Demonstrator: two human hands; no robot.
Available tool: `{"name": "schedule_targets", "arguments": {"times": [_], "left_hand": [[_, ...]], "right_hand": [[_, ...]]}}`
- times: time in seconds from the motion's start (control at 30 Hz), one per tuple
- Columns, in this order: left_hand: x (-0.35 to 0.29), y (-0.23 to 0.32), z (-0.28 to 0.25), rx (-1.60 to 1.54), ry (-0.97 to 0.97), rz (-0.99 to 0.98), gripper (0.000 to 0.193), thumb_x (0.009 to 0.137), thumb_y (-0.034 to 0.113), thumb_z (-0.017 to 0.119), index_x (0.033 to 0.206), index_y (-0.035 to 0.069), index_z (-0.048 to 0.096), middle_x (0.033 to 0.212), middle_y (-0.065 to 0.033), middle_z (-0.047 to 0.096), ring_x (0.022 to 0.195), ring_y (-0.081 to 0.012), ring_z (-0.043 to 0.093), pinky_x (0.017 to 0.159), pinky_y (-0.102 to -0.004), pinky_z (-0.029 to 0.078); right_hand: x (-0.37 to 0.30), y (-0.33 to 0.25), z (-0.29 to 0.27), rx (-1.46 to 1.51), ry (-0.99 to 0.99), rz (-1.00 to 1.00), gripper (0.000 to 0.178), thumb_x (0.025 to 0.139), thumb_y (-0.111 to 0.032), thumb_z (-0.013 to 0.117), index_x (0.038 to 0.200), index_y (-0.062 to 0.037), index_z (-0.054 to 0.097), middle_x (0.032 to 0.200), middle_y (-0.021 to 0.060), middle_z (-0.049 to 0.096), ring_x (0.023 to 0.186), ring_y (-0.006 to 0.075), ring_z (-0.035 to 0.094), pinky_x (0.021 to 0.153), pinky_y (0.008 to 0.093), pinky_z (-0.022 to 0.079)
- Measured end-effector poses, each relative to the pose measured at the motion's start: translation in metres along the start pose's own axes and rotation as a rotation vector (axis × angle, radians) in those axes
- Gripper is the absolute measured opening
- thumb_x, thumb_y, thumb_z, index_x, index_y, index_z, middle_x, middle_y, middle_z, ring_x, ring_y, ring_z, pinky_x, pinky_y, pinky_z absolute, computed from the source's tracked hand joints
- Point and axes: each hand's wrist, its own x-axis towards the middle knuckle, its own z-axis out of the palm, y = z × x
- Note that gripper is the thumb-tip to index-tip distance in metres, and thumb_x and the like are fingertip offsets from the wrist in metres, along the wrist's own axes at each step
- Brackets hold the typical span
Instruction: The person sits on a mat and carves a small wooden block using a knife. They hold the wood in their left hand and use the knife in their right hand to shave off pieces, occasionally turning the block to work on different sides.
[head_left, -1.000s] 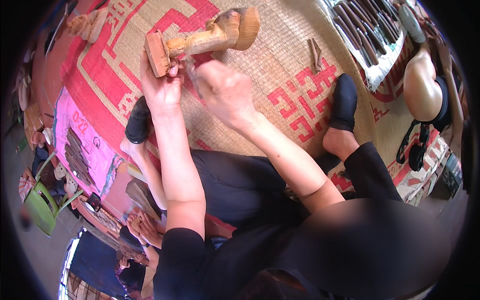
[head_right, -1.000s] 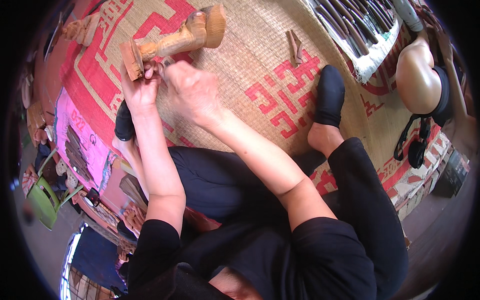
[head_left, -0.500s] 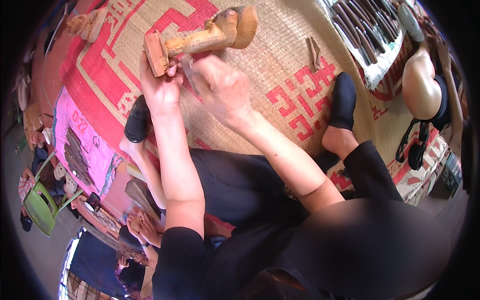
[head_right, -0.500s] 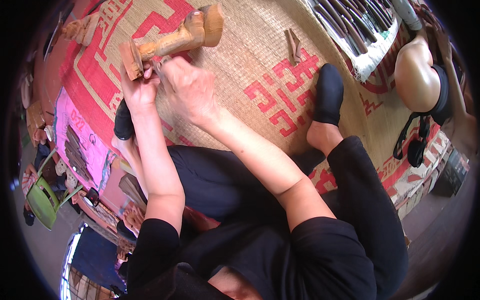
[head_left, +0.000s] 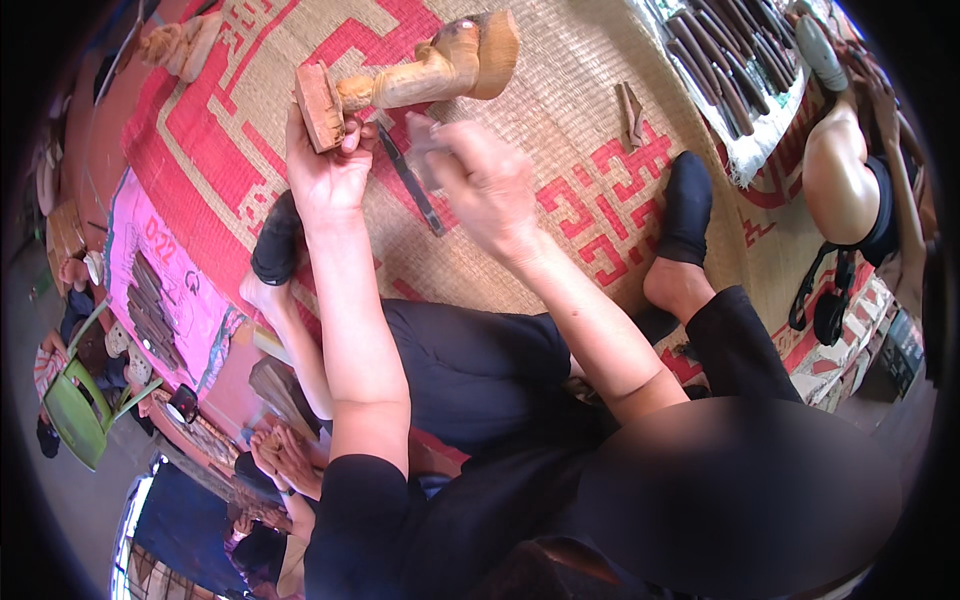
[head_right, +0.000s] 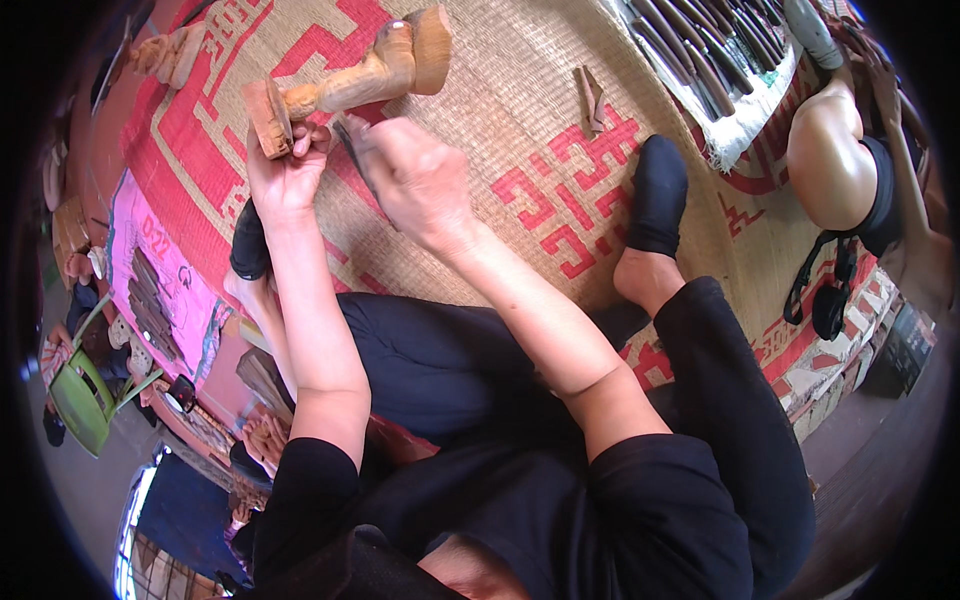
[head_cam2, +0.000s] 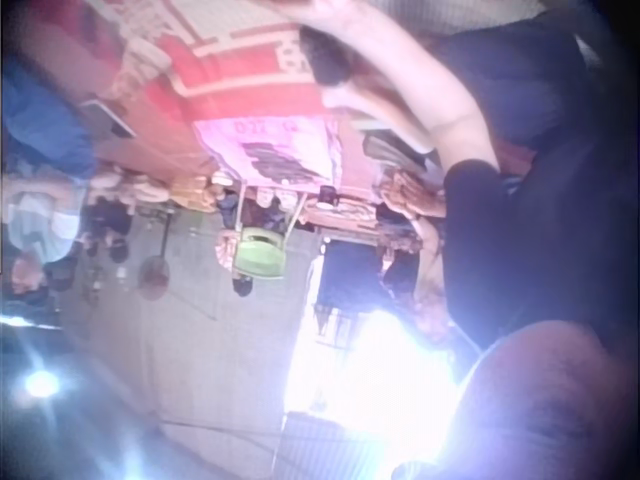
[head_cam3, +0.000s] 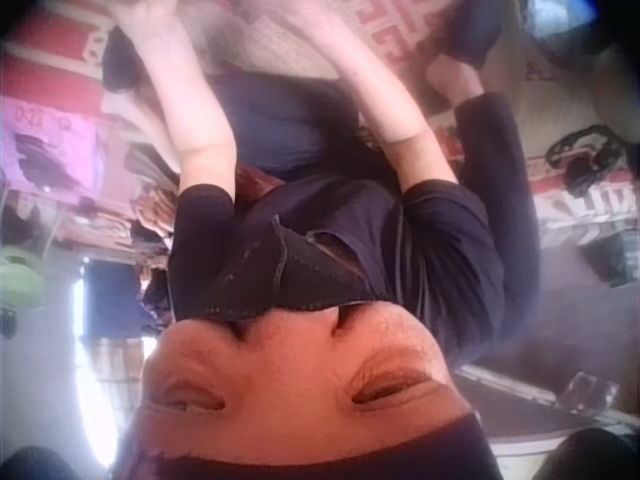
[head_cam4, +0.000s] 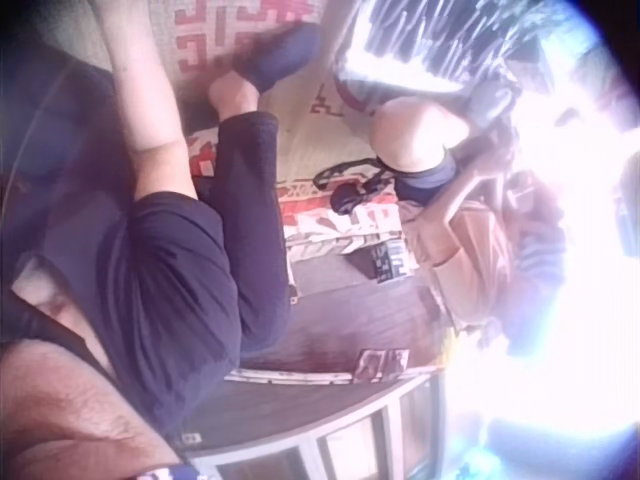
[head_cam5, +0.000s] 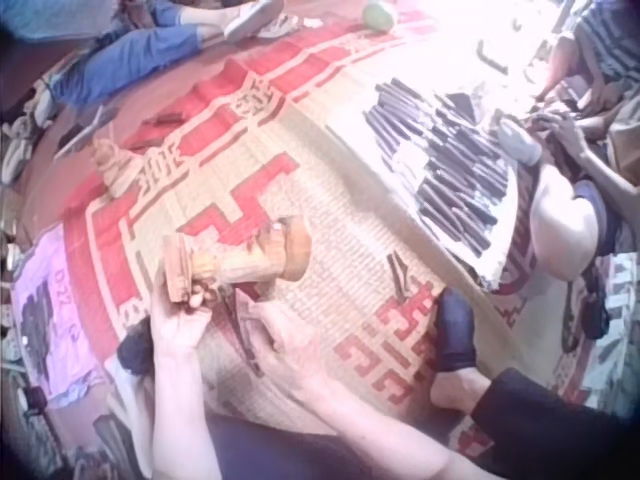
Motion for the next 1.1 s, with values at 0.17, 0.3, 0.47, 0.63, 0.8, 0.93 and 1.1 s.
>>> {"name": "schedule_targets", "arguments": {"times": [0.17,0.3,0.47,0.63,0.8,0.93,1.1], "left_hand": [[-0.013,-0.002,0.023,0.08,-0.022,0.09,0.037,0.101,0.032,0.041,0.118,0.002,0.054,0.081,-0.0123,0.062,0.049,-0.0187,0.047,0.064,-0.0385,0.048],[-0.028,0.003,0.042,0.084,-0.15,0.097,0.044,0.098,0.034,0.047,0.118,-0.005,0.053,0.087,-0.0168,0.065,0.051,-0.0204,0.05,0.063,-0.0394,0.051],[-0.03,0.0,0.051,0.312,-0.125,0.148,0.046,0.095,0.034,0.053,0.117,-0.007,0.053,0.092,-0.0198,0.066,0.059,-0.024,0.059,0.065,-0.0389,0.053],[-0.021,-0.016,0.057,0.723,-0.184,0.302,0.05,0.094,0.04,0.056,0.127,0.002,0.054,0.101,-0.0098,0.066,0.086,-0.0191,0.062,0.079,-0.0311,0.05],[-0.015,-0.03,0.056,0.861,-0.282,0.343,0.08,0.084,0.059,0.061,0.139,0.004,0.042,0.133,-0.0053,0.053,0.122,-0.018,0.049,0.108,-0.0351,0.032],[-0.019,-0.031,0.047,1.03,-0.35,0.036,0.082,0.077,0.04,0.079,0.139,0.004,0.041,0.134,-0.0061,0.051,0.123,-0.0166,0.047,0.104,-0.0327,0.036],[-0.002,-0.055,0.039,1.19,-0.4,0.218,0.035,0.087,0.016,0.069,0.117,0.002,0.057,0.097,-0.0038,0.065,0.087,-0.0123,0.06,0.079,-0.0269,0.049]], "right_hand": [[0.03,0.009,-0.028,0.253,0.116,0.284,0.007,0.084,-0.004,0.061,0.091,-0.0042,0.061,0.079,0.0034,0.063,0.065,0.0136,0.061,0.061,0.0285,0.051],[0.036,0.016,-0.022,0.254,0.091,0.302,0.019,0.088,-0.006,0.062,0.107,-0.0004,0.064,0.091,0.0021,0.064,0.079,0.0062,0.06,0.064,0.0216,0.051],[0.032,0.009,-0.01,0.434,0.13,0.4,0.028,0.085,-0.011,0.062,0.112,-0.0053,0.062,0.094,0.0055,0.065,0.08,0.0137,0.062,0.072,0.0285,0.051],[0.047,0.016,-0.015,0.407,0.165,0.461,0.026,0.086,-0.012,0.057,0.112,-0.0051,0.059,0.089,0.007,0.066,0.074,0.0132,0.061,0.066,0.0291,0.05],[0.059,0.044,-0.01,0.426,0.154,0.396,0.024,0.086,-0.011,0.055,0.109,-0.0043,0.059,0.09,0.0105,0.067,0.079,0.0188,0.064,0.07,0.0322,0.05],[0.066,0.053,-0.014,0.153,0.087,0.293,0.021,0.086,-0.011,0.054,0.106,-0.0048,0.059,0.097,0.0155,0.067,0.092,0.0304,0.065,0.079,0.0388,0.05],[0.099,0.013,-0.056,-0.585,-0.377,0.122,0.02,0.089,-0.014,0.051,0.106,-0.0121,0.063,0.096,0.0153,0.067,0.093,0.0322,0.065,0.079,0.0424,0.05]]}}
